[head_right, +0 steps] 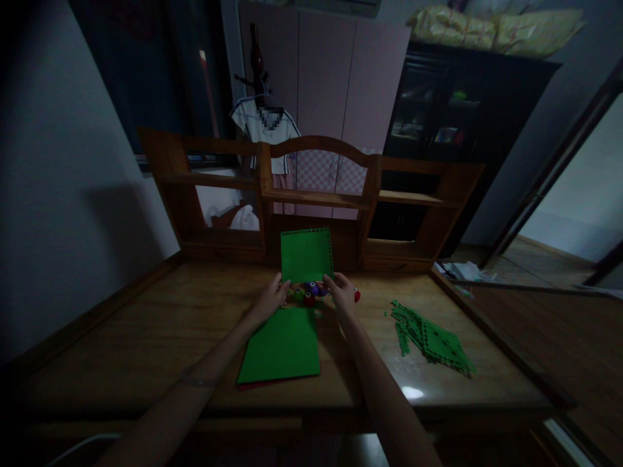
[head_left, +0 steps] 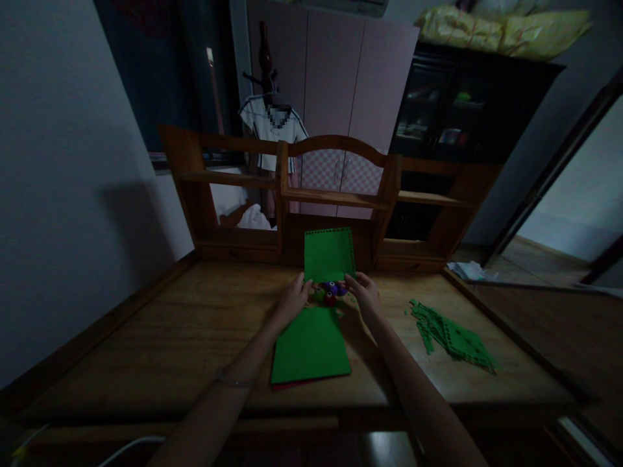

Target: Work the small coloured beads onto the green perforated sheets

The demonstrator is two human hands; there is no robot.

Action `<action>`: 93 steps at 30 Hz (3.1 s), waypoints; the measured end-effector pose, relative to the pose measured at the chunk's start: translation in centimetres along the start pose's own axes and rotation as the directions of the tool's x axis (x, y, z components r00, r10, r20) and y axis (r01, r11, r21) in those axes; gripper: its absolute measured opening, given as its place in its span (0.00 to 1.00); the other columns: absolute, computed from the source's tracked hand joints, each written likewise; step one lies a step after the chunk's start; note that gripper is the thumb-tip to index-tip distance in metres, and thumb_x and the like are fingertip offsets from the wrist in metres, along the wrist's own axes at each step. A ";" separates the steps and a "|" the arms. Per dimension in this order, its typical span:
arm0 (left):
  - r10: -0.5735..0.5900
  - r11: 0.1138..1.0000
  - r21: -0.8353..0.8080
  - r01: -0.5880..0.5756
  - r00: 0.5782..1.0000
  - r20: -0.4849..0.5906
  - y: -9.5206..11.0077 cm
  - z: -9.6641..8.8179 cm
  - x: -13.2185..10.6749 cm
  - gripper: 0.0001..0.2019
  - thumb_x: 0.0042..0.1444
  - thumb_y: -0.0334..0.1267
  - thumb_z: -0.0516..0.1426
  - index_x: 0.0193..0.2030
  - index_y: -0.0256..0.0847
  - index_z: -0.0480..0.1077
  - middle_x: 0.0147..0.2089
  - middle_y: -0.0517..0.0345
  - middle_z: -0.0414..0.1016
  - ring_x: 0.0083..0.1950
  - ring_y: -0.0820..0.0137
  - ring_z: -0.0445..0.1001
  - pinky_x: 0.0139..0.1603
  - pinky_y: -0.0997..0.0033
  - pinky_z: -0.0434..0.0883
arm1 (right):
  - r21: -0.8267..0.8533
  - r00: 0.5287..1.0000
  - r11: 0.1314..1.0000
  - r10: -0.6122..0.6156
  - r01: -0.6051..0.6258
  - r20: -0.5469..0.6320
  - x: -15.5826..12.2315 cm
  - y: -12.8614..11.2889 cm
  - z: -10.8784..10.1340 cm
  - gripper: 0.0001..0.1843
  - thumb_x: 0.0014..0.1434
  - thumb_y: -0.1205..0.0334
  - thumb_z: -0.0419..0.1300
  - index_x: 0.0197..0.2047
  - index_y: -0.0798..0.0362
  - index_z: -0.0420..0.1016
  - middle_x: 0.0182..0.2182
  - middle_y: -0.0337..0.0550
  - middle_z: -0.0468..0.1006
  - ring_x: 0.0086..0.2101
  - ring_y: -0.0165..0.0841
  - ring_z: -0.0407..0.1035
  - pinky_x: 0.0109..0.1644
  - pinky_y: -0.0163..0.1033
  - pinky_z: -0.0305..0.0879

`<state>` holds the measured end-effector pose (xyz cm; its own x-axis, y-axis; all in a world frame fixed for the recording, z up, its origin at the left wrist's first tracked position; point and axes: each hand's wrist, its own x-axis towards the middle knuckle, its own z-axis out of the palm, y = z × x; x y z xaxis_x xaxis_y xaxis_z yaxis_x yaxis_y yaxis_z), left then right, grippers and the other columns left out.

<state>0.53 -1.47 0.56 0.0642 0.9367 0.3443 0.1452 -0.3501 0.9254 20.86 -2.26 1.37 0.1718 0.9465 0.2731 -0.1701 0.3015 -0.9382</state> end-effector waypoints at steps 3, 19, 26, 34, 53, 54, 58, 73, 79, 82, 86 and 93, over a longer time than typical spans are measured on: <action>-0.003 0.998 0.058 0.001 1.000 0.028 -0.6 0.0 0.2 0.10 0.56 0.45 0.52 0.34 0.41 0.65 0.25 0.58 0.67 0.29 0.68 0.67 0.31 0.71 0.62 | -0.019 1.000 1.000 -0.002 0.001 -0.010 0.1 0.0 -0.1 0.18 0.45 0.49 0.65 0.33 0.53 0.71 0.29 0.43 0.78 0.32 0.37 0.74 0.38 0.41 0.69; 0.126 0.974 0.189 -0.122 0.992 -0.010 -2.0 -0.1 1.0 0.14 0.57 0.45 0.51 0.45 0.41 0.68 0.38 0.52 0.74 0.34 0.66 0.73 0.28 0.74 0.66 | 0.070 0.998 0.998 0.008 -0.004 -0.069 0.2 0.3 -0.4 0.16 0.45 0.51 0.66 0.32 0.53 0.72 0.28 0.44 0.78 0.32 0.38 0.75 0.41 0.43 0.70; 0.098 0.991 0.090 -0.095 0.995 -0.035 -2.2 0.0 1.2 0.15 0.56 0.44 0.54 0.47 0.40 0.70 0.44 0.49 0.75 0.36 0.65 0.74 0.30 0.73 0.69 | 0.116 0.998 0.993 0.019 -0.011 -0.068 0.5 0.7 -0.8 0.15 0.45 0.53 0.67 0.31 0.54 0.71 0.29 0.44 0.78 0.34 0.38 0.75 0.44 0.43 0.70; 0.168 0.954 0.258 -0.155 0.985 -0.028 -2.0 -0.1 1.1 0.15 0.59 0.36 0.50 0.51 0.38 0.69 0.38 0.53 0.76 0.36 0.70 0.74 0.37 0.71 0.71 | 0.128 0.998 0.992 0.010 -0.002 -0.067 0.5 1.0 -1.0 0.14 0.45 0.54 0.66 0.32 0.55 0.72 0.30 0.44 0.78 0.34 0.38 0.75 0.44 0.43 0.70; 0.259 0.930 0.270 -0.250 0.966 0.002 -2.5 -0.2 1.3 0.12 0.61 0.37 0.49 0.46 0.38 0.70 0.45 0.51 0.74 0.41 0.68 0.74 0.38 0.70 0.73 | 0.153 0.991 0.988 0.054 -0.035 -0.119 0.6 0.7 -0.9 0.15 0.41 0.57 0.69 0.29 0.55 0.71 0.26 0.42 0.77 0.33 0.38 0.75 0.44 0.43 0.71; 0.258 0.930 0.270 -0.248 0.966 -0.001 -2.5 -0.1 1.4 0.12 0.61 0.37 0.49 0.46 0.39 0.70 0.45 0.51 0.74 0.41 0.68 0.74 0.38 0.70 0.73 | 0.153 0.992 0.988 0.053 -0.034 -0.119 0.7 0.7 -0.9 0.15 0.42 0.56 0.69 0.30 0.55 0.70 0.26 0.42 0.77 0.33 0.38 0.75 0.44 0.43 0.71; 0.262 0.928 0.278 -0.248 0.965 -0.012 -2.6 -0.1 1.4 0.12 0.60 0.36 0.50 0.46 0.39 0.70 0.45 0.52 0.74 0.41 0.68 0.74 0.38 0.69 0.73 | 0.170 0.990 0.985 0.050 -0.027 -0.129 0.8 0.9 -0.9 0.15 0.41 0.57 0.69 0.29 0.55 0.69 0.25 0.41 0.76 0.32 0.38 0.76 0.42 0.42 0.71; 0.228 0.950 0.214 -0.225 0.974 0.013 -1.0 -0.3 0.7 0.13 0.59 0.38 0.50 0.47 0.38 0.70 0.47 0.52 0.73 0.42 0.68 0.73 0.37 0.73 0.71 | 0.190 0.990 0.982 0.044 -0.018 -0.132 0.7 0.8 -0.8 0.15 0.42 0.58 0.69 0.29 0.54 0.67 0.25 0.40 0.75 0.32 0.38 0.76 0.43 0.42 0.72; 0.225 0.952 0.216 -0.218 0.974 -0.007 0.5 -0.5 0.2 0.14 0.59 0.47 0.50 0.40 0.40 0.70 0.38 0.56 0.74 0.38 0.70 0.73 0.32 0.76 0.69 | 0.180 0.991 0.983 0.049 -0.026 -0.123 0.6 0.5 -0.8 0.16 0.42 0.58 0.69 0.29 0.54 0.68 0.26 0.41 0.76 0.33 0.38 0.76 0.43 0.42 0.72; 0.246 0.941 0.253 -0.225 0.968 -0.053 0.7 -0.6 0.3 0.13 0.59 0.47 0.51 0.37 0.40 0.70 0.37 0.56 0.73 0.35 0.71 0.71 0.30 0.76 0.68 | 0.171 0.992 0.985 0.055 -0.035 -0.113 0.6 0.4 -0.7 0.16 0.41 0.58 0.69 0.29 0.54 0.68 0.26 0.41 0.76 0.32 0.38 0.76 0.42 0.41 0.72; 0.309 0.915 0.296 -0.275 0.948 -0.074 0.8 -0.6 0.3 0.10 0.59 0.43 0.52 0.37 0.39 0.69 0.36 0.55 0.71 0.33 0.73 0.70 0.32 0.76 0.68 | 0.185 0.990 0.982 0.059 -0.034 -0.129 0.6 0.4 -0.5 0.17 0.40 0.58 0.70 0.29 0.53 0.67 0.25 0.39 0.75 0.31 0.37 0.76 0.42 0.41 0.73; 0.319 0.911 0.293 -0.290 0.946 -0.054 0.7 -0.8 0.5 0.10 0.59 0.43 0.51 0.38 0.40 0.68 0.38 0.56 0.69 0.36 0.72 0.70 0.33 0.76 0.69 | 0.193 0.990 0.979 0.082 -0.059 -0.115 0.7 0.6 -0.6 0.17 0.40 0.58 0.70 0.28 0.53 0.66 0.25 0.39 0.75 0.32 0.37 0.76 0.42 0.40 0.72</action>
<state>-0.11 -1.29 1.53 0.0542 0.7752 0.6294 0.4030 -0.5937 0.6965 21.51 -1.51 0.91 0.2679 0.9485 0.1690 -0.3638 0.2620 -0.8939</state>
